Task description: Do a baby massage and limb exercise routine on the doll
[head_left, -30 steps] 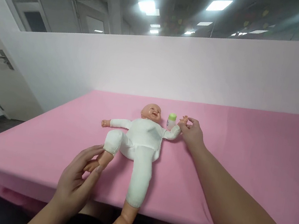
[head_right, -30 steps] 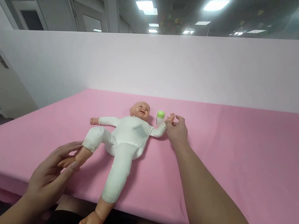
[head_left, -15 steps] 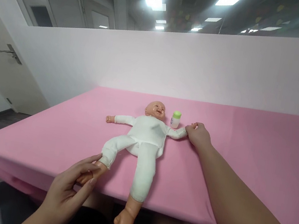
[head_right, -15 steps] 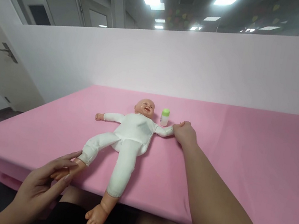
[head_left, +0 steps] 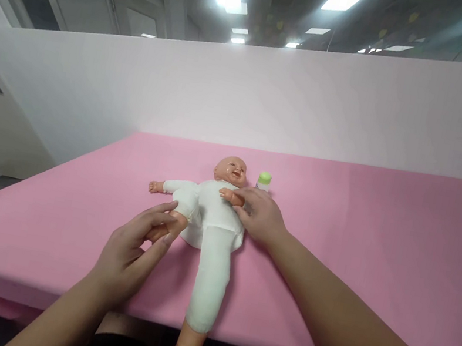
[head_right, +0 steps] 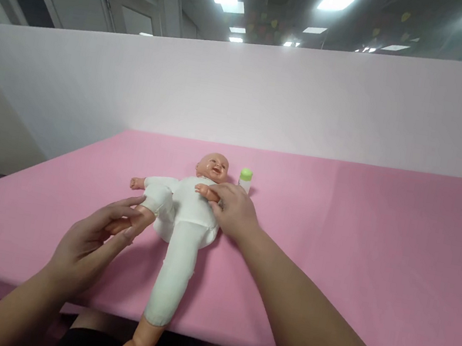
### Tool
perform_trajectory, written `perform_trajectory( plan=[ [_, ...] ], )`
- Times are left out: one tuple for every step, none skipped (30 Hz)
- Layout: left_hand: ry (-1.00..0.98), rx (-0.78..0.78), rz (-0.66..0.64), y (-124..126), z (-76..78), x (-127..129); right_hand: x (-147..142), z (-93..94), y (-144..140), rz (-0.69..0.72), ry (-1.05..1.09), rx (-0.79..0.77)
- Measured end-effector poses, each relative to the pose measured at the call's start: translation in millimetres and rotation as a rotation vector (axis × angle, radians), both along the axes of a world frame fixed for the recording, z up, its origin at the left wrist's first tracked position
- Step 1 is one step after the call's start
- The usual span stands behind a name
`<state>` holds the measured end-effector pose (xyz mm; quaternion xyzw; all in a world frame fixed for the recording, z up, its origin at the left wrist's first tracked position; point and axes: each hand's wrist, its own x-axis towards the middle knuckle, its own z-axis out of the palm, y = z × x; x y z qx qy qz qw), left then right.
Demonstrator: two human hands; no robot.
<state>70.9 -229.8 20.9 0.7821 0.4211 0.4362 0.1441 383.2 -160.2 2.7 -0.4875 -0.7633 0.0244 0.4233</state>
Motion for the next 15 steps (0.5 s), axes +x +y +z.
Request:
perform_trajectory(
  plan=[
    [0.039, -0.006, -0.01, 6, 1.3, 5, -1, -1.5, 1, 0.026, -0.033, 0.005],
    [0.078, -0.009, -0.018, 12, 2.1, 10, -1, -3.2, 3, 0.043, -0.058, 0.011],
    [0.113, -0.009, -0.024, 17, 2.3, 14, 0, -4.9, 5, 0.053, -0.078, 0.017],
    [0.142, -0.005, -0.026, 22, 1.9, 18, 1, -6.4, 6, 0.059, -0.095, 0.024],
    [0.163, -0.001, -0.025, 26, 1.0, 21, 2, -7.3, 8, 0.065, -0.112, 0.028],
    [0.176, 0.002, -0.024, 29, -0.4, 23, 3, -7.9, 9, 0.071, -0.129, 0.029],
    [0.183, 0.006, -0.025, 33, -2.0, 25, 4, -8.0, 10, 0.078, -0.143, 0.028],
    [0.184, 0.01, -0.028, 35, -3.8, 26, 4, -7.8, 11, 0.082, -0.152, 0.024],
    [0.183, 0.013, -0.03, 37, -5.6, 27, 4, -7.6, 12, 0.083, -0.156, 0.019],
    [0.181, 0.013, -0.034, 38, -7.2, 27, 4, -7.4, 12, 0.083, -0.155, 0.013],
    [0.176, 0.011, -0.036, 39, -8.6, 27, 4, -7.4, 13, 0.081, -0.151, 0.007],
    [0.17, 0.006, -0.038, 39, -9.8, 26, 3, -7.5, 13, 0.076, -0.143, 0.004],
    [0.163, 0.001, -0.041, 39, -10.7, 26, 3, -7.7, 13, 0.071, -0.132, 0.003],
    [0.153, -0.007, -0.043, 39, -11.3, 25, 3, -7.9, 12, 0.068, -0.119, 0.004],
    [0.141, -0.012, -0.042, 38, -11.7, 25, 3, -7.8, 12, 0.07, -0.104, 0.004]
  ],
)
